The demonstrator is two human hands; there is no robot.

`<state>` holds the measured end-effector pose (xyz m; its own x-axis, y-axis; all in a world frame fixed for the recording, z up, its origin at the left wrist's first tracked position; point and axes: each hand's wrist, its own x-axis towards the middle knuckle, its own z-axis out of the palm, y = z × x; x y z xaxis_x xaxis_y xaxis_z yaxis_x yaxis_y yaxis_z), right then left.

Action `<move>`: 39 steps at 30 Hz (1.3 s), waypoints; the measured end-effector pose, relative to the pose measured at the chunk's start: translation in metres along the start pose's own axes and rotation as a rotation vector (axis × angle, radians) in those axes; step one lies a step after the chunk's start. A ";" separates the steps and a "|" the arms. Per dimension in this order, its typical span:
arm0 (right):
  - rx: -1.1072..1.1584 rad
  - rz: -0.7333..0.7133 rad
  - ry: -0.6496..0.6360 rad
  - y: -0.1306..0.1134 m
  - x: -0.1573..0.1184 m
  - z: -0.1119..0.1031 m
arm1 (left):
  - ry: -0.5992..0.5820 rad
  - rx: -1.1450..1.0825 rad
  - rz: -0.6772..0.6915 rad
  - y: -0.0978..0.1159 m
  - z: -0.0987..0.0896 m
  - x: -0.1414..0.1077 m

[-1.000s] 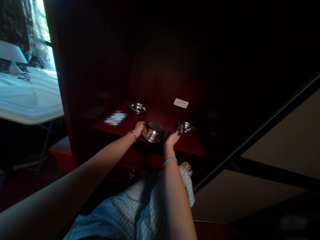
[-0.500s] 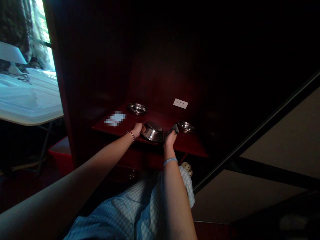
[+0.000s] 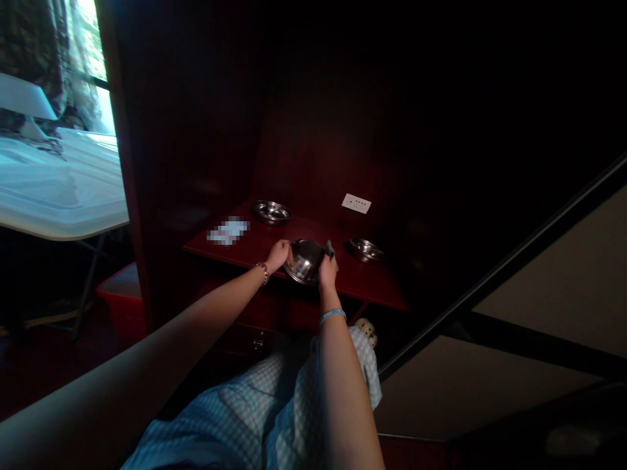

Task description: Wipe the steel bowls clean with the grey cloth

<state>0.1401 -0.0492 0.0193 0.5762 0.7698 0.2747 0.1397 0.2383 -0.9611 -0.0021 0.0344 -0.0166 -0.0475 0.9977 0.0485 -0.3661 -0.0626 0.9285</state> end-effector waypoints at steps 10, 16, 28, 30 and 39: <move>-0.770 -0.468 -0.267 -0.012 -0.030 -0.001 | 0.027 0.297 0.214 0.001 0.000 -0.012; -0.998 -0.727 -0.508 -0.027 -0.041 -0.003 | -0.017 0.416 0.241 0.004 0.000 -0.016; -0.952 -0.868 -0.582 -0.037 -0.050 -0.002 | -0.146 0.323 0.297 0.003 -0.004 -0.021; -0.958 -0.868 -0.544 -0.036 -0.049 0.000 | -0.132 0.326 0.328 0.004 -0.003 -0.022; -0.980 -0.862 -0.426 -0.028 -0.046 0.005 | -0.097 0.447 0.327 0.010 0.000 -0.029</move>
<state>0.1052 -0.0882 0.0336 -0.2470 0.7551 0.6073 0.9330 0.3546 -0.0614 -0.0041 0.0049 -0.0083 0.0010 0.9276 0.3737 0.0837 -0.3724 0.9243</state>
